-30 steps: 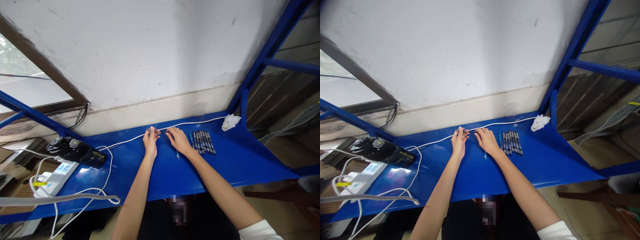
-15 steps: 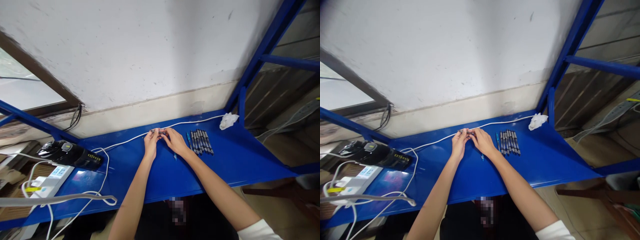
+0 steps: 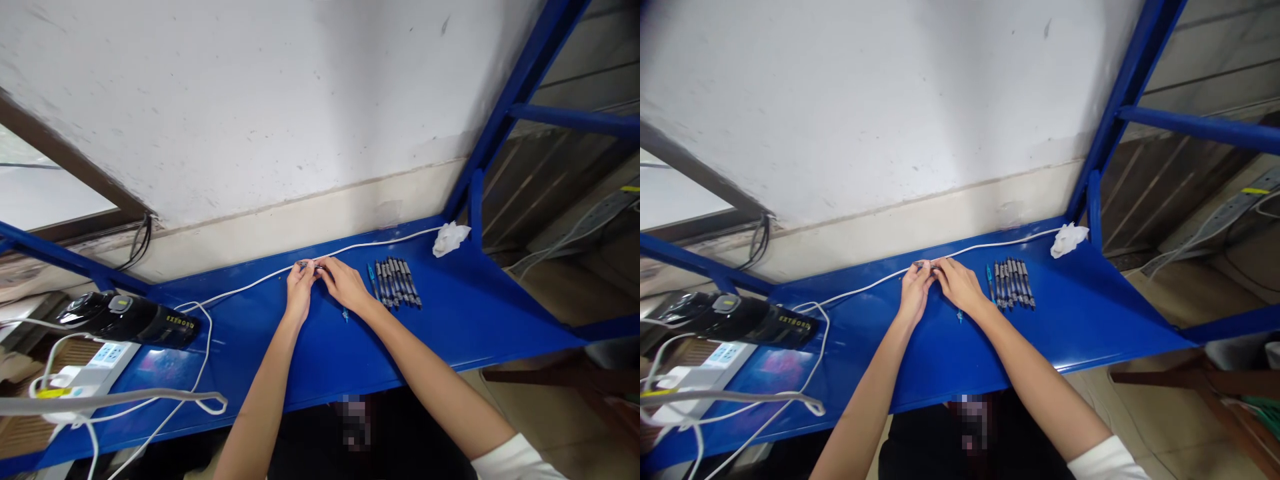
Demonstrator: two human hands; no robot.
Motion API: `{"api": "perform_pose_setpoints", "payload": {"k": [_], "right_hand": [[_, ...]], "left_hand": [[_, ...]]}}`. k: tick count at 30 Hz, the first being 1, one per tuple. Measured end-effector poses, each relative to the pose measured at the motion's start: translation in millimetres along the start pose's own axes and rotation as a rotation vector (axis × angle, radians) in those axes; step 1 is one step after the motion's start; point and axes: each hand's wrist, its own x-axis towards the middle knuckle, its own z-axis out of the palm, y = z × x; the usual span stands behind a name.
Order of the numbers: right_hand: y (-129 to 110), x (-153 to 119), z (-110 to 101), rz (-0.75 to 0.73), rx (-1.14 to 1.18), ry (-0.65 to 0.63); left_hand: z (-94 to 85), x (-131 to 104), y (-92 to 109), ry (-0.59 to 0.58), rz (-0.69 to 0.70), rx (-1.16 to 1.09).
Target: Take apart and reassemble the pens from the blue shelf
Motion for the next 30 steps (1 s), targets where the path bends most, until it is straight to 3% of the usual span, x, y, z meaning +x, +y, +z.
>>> {"api": "perform_pose_setpoints", "payload": {"k": [14, 30], "right_hand": [[6.2, -0.3, 1.5, 0.021, -0.052, 0.023], [4.8, -0.5, 0.7, 0.050, -0.044, 0.032]], "left_hand": [[-7.3, 3.5, 3.9, -0.023, -0.062, -0.046], [-3.5, -0.1, 8.7, -0.078, -0.052, -0.067]]}}
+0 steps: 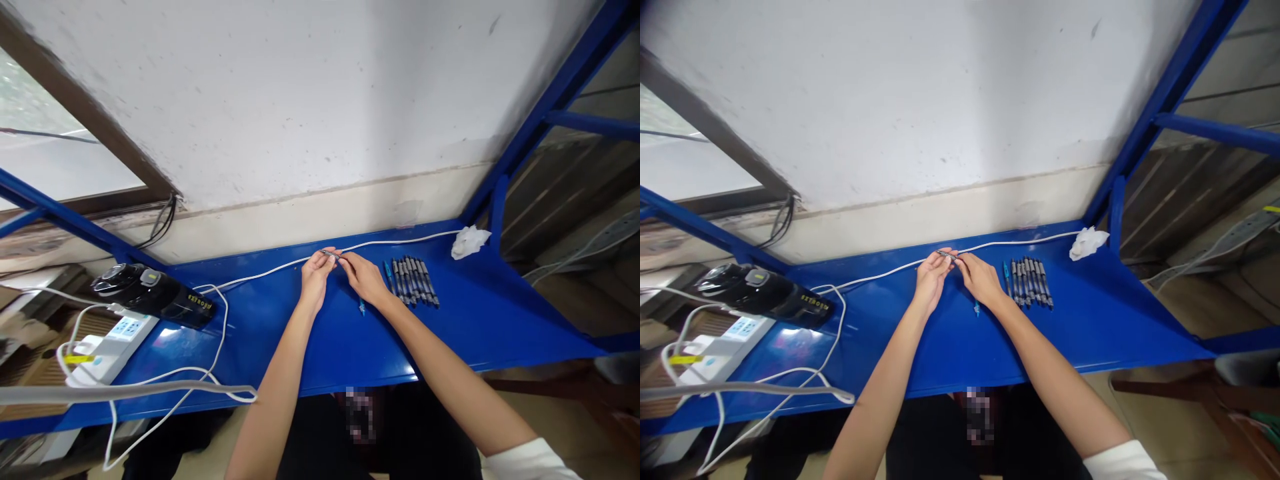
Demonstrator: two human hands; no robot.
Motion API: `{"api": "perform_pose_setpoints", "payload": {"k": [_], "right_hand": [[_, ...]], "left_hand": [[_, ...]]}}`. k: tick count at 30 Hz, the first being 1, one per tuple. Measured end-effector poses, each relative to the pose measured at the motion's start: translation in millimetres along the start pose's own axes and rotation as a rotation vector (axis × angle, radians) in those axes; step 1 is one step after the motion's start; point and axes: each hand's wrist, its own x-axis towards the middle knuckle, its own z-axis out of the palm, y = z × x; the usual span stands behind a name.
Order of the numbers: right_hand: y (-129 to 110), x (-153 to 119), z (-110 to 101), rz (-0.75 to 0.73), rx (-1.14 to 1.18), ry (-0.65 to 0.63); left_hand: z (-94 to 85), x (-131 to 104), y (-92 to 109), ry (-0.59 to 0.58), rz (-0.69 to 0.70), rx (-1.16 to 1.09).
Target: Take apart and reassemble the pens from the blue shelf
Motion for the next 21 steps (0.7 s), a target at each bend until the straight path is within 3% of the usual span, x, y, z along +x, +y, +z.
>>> {"api": "perform_pose_setpoints", "payload": {"k": [4, 11, 18, 21], "right_hand": [[3.0, -0.6, 2.1, 0.055, 0.021, 0.021], [-0.2, -0.1, -0.7, -0.021, -0.006, 0.004], [0.8, -1.0, 2.9, 0.065, 0.027, 0.042], [-0.4, -0.4, 1.7, 0.031, 0.022, 0.037]], "left_hand": [[2.1, -1.0, 0.9, 0.001, -0.004, 0.003], [0.9, -1.8, 2.2, 0.009, -0.012, 0.007], [2.6, -1.8, 1.3, 0.004, -0.017, -0.005], [2.2, -2.0, 1.8, 0.009, -0.016, 0.000]]}}
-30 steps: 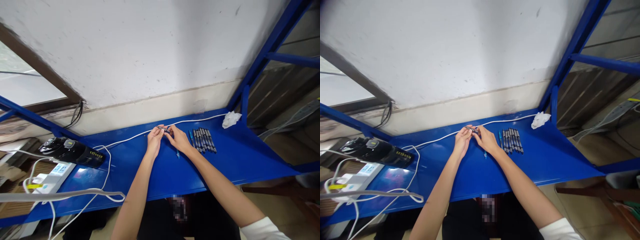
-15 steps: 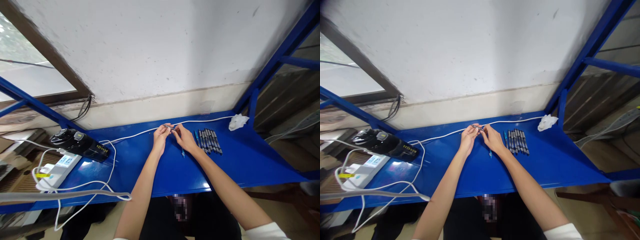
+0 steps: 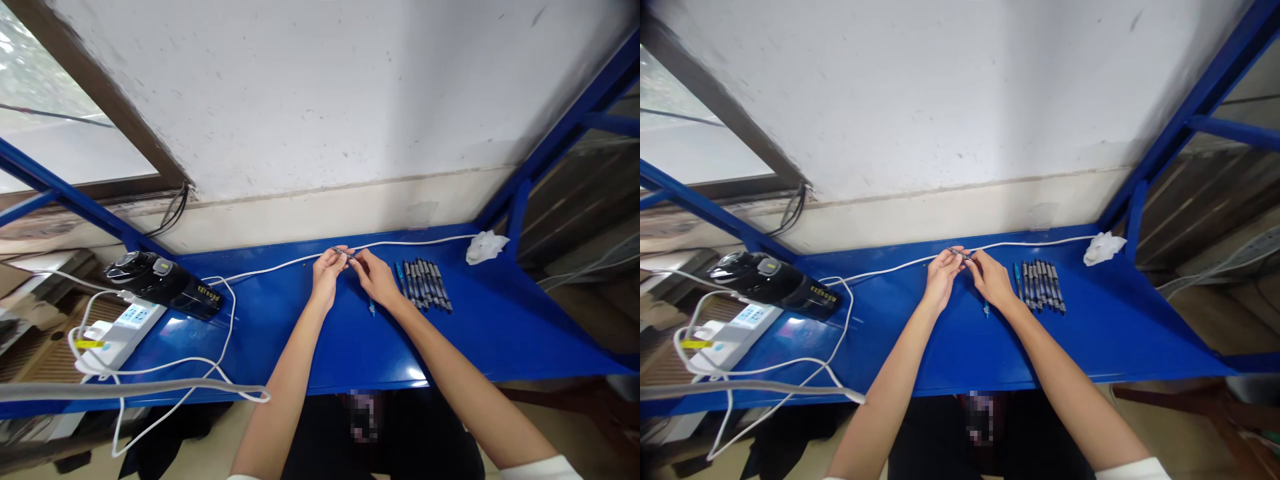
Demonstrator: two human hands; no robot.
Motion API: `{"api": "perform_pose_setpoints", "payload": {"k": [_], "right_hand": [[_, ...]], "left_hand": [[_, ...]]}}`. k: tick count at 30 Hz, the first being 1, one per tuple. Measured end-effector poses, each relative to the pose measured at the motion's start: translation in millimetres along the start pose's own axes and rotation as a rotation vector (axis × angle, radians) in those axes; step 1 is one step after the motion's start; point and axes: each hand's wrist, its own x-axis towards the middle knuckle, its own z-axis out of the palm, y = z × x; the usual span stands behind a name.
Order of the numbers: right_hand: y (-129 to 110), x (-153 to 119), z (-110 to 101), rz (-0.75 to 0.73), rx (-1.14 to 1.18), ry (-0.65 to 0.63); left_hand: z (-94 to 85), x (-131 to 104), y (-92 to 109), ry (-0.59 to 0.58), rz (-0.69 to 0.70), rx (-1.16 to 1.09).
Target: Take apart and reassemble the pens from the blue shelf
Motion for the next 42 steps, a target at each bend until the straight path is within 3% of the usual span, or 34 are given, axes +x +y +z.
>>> {"api": "perform_pose_setpoints", "payload": {"k": [4, 9, 15, 21, 28, 33, 39, 42], "right_hand": [[-1.7, 0.9, -0.8, -0.041, -0.006, -0.009], [0.4, 0.3, 2.0, 0.031, 0.007, 0.002], [-1.1, 1.2, -0.1, -0.044, -0.002, -0.020], [1.1, 0.5, 1.0, 0.041, 0.023, -0.016], [1.7, 1.6, 1.2, -0.035, -0.001, -0.020], [2.1, 0.7, 1.6, 0.042, 0.027, -0.009], [1.3, 1.2, -0.1, -0.025, 0.013, -0.018], [1.2, 0.9, 0.6, 0.011, 0.025, -0.012]], "left_hand": [[0.1, -0.1, 0.8, 0.003, 0.002, 0.005], [1.7, -0.7, 0.8, -0.005, 0.000, 0.002], [-0.9, -0.1, 0.2, 0.005, -0.007, 0.008], [0.1, -0.5, 0.8, 0.008, -0.015, -0.001], [-2.3, -0.1, -0.3, 0.016, -0.022, 0.011], [-2.9, 0.4, -2.2, 0.000, -0.025, 0.001], [-2.4, 0.0, -1.1, 0.012, -0.025, 0.006], [-2.4, -0.1, -1.0, 0.009, -0.024, 0.005]]}}
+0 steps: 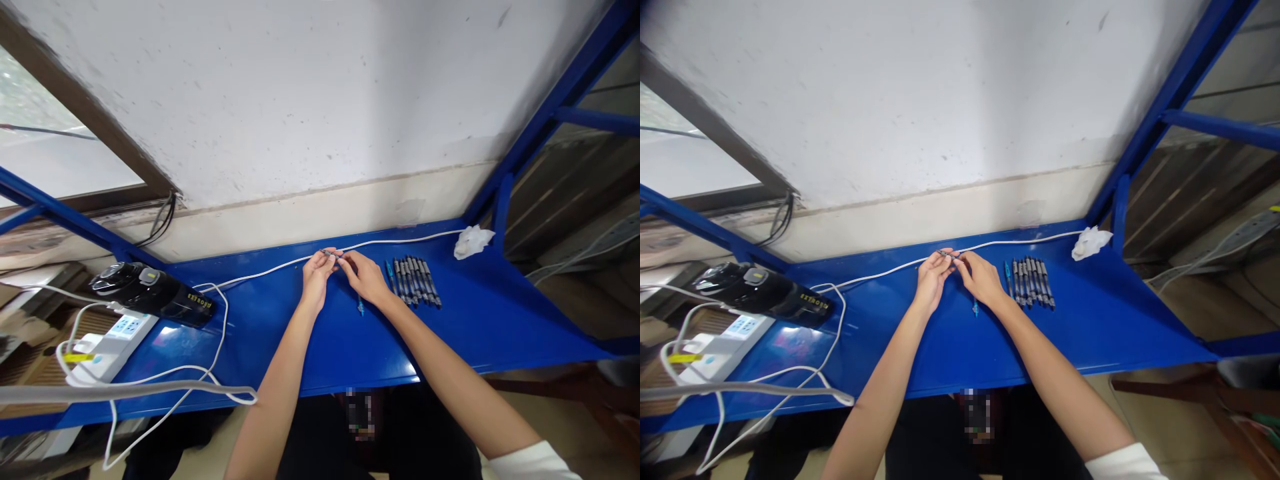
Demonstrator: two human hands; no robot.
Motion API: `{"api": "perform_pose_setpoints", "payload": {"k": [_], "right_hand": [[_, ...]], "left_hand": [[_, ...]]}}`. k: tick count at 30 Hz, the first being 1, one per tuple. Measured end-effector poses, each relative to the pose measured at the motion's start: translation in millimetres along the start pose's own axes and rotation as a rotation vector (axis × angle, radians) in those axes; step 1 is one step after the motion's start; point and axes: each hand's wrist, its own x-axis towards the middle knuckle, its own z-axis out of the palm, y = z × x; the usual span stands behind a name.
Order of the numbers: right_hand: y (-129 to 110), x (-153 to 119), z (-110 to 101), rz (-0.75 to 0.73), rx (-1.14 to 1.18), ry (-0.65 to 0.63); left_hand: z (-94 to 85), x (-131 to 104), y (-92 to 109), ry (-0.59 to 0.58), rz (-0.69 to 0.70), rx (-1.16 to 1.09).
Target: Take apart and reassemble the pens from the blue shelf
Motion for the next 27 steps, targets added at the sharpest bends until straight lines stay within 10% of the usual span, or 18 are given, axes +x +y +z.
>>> {"api": "perform_pose_setpoints", "payload": {"k": [27], "right_hand": [[3.6, 0.1, 1.6, 0.005, 0.053, 0.006]], "left_hand": [[3.1, -0.6, 3.2, 0.008, 0.067, 0.123]]}}
